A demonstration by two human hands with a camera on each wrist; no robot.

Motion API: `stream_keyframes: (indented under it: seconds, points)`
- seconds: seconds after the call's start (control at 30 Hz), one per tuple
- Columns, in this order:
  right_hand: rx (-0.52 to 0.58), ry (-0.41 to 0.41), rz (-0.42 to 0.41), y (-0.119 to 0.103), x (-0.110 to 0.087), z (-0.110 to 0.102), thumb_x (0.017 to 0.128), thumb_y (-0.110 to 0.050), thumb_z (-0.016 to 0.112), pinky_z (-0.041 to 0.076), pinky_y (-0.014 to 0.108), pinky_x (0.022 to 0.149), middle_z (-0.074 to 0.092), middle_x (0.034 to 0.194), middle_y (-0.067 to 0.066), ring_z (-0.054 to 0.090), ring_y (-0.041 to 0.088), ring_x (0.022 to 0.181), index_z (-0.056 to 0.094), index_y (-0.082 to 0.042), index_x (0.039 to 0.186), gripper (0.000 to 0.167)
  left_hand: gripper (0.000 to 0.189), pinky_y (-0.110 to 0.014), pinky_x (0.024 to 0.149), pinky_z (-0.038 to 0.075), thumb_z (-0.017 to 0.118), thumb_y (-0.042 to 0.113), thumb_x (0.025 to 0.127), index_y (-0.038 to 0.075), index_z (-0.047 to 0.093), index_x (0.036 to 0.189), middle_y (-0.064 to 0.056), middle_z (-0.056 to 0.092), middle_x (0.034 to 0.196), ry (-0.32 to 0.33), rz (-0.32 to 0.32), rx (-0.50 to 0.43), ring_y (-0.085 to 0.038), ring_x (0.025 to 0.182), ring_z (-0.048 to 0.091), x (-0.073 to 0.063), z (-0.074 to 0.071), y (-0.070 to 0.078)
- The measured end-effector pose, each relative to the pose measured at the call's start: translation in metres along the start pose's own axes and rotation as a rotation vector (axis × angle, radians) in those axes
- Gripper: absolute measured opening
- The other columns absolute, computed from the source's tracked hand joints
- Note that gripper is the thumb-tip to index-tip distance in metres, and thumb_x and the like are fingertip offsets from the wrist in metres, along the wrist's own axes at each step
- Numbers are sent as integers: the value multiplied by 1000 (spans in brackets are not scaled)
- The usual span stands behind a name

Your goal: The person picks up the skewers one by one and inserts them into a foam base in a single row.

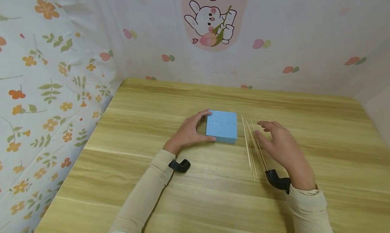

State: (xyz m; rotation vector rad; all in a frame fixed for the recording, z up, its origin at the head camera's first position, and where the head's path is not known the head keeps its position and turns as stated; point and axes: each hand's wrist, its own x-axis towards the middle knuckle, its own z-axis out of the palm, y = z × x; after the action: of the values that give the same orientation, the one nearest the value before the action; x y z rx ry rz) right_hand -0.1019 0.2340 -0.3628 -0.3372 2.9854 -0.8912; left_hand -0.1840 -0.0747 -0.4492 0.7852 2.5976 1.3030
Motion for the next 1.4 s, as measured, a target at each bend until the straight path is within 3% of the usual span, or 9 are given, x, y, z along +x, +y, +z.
stream_keyframes:
  seconds: [0.23, 0.5, 0.67, 0.8, 0.93, 1.03, 1.17, 1.23, 1.4]
  points:
    - [-10, -87, 35, -4, 8, 10, 103, -18, 63, 55, 56, 82, 68, 121, 24, 67, 41, 105, 63, 6, 133, 39, 92, -48, 119, 33, 92, 49, 75, 31, 44, 152, 5, 41, 162, 27, -11, -40, -18, 148, 38, 0, -2, -3]
    - [-73, -110, 115, -8, 9, 29, 95, -19, 74, 56, 47, 72, 75, 90, 11, 69, 28, 82, 75, 0, 97, 19, 93, -48, 119, 33, 92, 51, 75, 30, 45, 152, 2, 45, 159, 22, -12, -42, -18, 146, 40, -1, -5, -1]
    - [-118, -84, 189, -13, 5, 42, 93, -26, 77, 55, 42, 62, 75, 90, 13, 68, 26, 75, 77, -2, 92, 24, 92, -49, 118, 33, 92, 49, 74, 29, 46, 151, 1, 47, 158, 28, -5, -38, -20, 145, 42, -2, -5, 0]
    - [-128, -62, 230, -14, 3, 47, 95, -21, 75, 48, 37, 52, 73, 83, 12, 61, 22, 63, 77, -1, 89, 21, 93, -47, 119, 33, 92, 50, 74, 29, 46, 152, 2, 46, 159, 23, 6, -32, -19, 146, 41, 0, -5, 1]
    - [-108, -45, 259, -14, 4, 48, 96, -15, 69, 41, 33, 51, 67, 73, 7, 53, 20, 58, 75, -2, 85, 18, 93, -49, 119, 32, 91, 52, 75, 31, 45, 153, 3, 45, 160, 21, 5, -18, -19, 147, 40, 1, -4, 1]
    - [-98, -22, 259, -14, 5, 49, 93, -11, 66, 35, 31, 51, 55, 63, 2, 44, 18, 55, 69, -4, 71, 23, 93, -50, 119, 31, 91, 51, 75, 31, 45, 153, 2, 45, 159, 22, 1, -16, -19, 146, 40, 2, -4, 1]
    - [-97, 3, 236, -14, 6, 51, 84, -6, 63, 22, 28, 49, 27, 54, -7, 25, 14, 54, 44, -15, 50, 40, 93, -50, 120, 30, 92, 50, 74, 30, 46, 152, 2, 46, 159, 27, -6, -17, -18, 145, 41, 3, -3, 0]
    - [-98, 13, 223, -15, 6, 51, 81, -4, 62, 19, 28, 50, 18, 54, -9, 19, 13, 55, 34, -19, 48, 46, 92, -50, 120, 28, 92, 50, 74, 30, 46, 152, 2, 47, 158, 27, -10, -15, -17, 145, 42, 3, -3, 0]
    - [-95, 10, 225, -14, 6, 51, 80, -3, 62, 18, 28, 49, 17, 54, -11, 19, 12, 55, 33, -20, 48, 47, 92, -48, 119, 31, 92, 49, 74, 30, 46, 151, 2, 48, 157, 27, -8, -22, -18, 144, 43, 3, -1, -1]
